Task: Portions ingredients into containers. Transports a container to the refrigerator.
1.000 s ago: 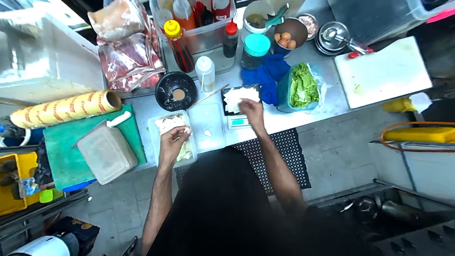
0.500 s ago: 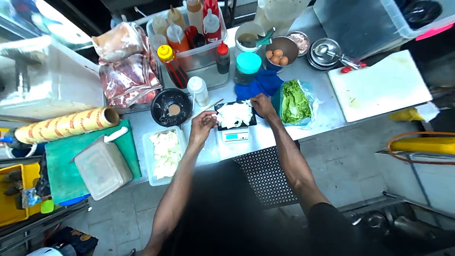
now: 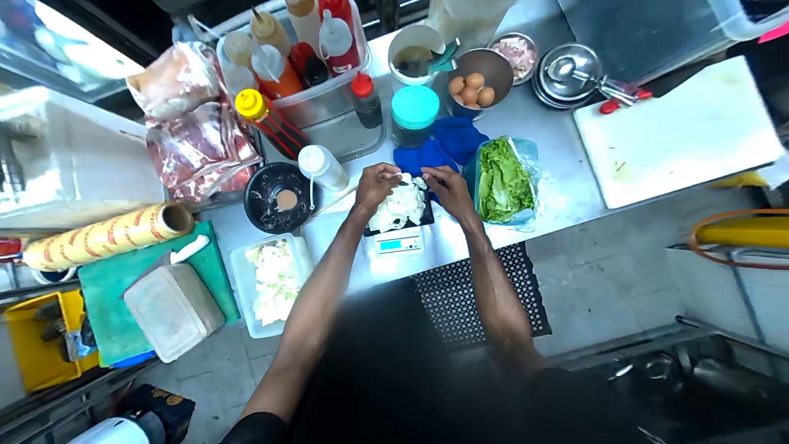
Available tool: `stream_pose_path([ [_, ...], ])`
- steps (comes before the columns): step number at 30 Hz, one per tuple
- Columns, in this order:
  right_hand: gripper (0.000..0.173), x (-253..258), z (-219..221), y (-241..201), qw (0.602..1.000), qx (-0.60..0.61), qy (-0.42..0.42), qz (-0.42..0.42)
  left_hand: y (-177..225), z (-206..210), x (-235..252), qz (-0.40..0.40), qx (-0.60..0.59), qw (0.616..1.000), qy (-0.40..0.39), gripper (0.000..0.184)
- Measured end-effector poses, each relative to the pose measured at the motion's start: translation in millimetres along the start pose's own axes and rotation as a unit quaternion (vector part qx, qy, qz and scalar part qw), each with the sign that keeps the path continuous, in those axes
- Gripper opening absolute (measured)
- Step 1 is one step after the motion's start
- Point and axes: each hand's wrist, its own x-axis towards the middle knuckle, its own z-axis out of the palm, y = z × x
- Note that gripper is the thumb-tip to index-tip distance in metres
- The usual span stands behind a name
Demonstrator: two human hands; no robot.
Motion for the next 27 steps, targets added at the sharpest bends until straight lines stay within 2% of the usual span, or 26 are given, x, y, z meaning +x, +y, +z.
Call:
stream_pose_path([
  [2, 0.033, -1.2, -3.7, -4.1, 0.998, 0.066, -0.026, 0.004, 5.4, 9.3, 11.1, 0.004, 0.017, 1.0, -0.014, 0.022],
  [6, 0.026, 1.4, -1.4, 3.1, 0.992, 0.121, 0.006, 0.023, 10.3, 19.5, 26.2, 0.009, 0.055, 0.997, -0.05, 0.019],
  [12, 0.023, 6.5, -0.1, 13.0, 0.989, 0.113, -0.001, 0.093, -0.7, 25.2, 42.8, 0.037, 0.167, 0.982, -0.084, 0.019],
  [15, 0.023, 8.1, -0.5, 15.8, 0.992, 0.042, -0.011, 0.116, 3.8, 30.0, 44.8, 0.024, 0.267, 0.96, -0.077, 0.022],
  [18, 0.023, 6.3, -0.2, 13.4, 0.992, -0.074, -0.029, 0.095, 4.1, 31.5, 46.5, 0.034, 0.335, 0.938, -0.078, 0.023],
  [20, 0.022, 4.6, 2.1, 12.4, 0.989, -0.125, -0.011, 0.075, 1.8, 32.3, 47.9, 0.052, 0.351, 0.932, -0.068, 0.023],
  [24, 0.023, 5.6, 10.6, 17.6, 0.989, -0.142, 0.042, 0.014, -3.1, 32.2, 50.8, 0.088, 0.343, 0.932, -0.073, 0.022],
  [27, 0.025, 5.3, 13.3, 20.5, 0.989, -0.143, 0.013, -0.021, -4.9, 28.7, 48.5, 0.108, 0.337, 0.932, -0.079, 0.025],
])
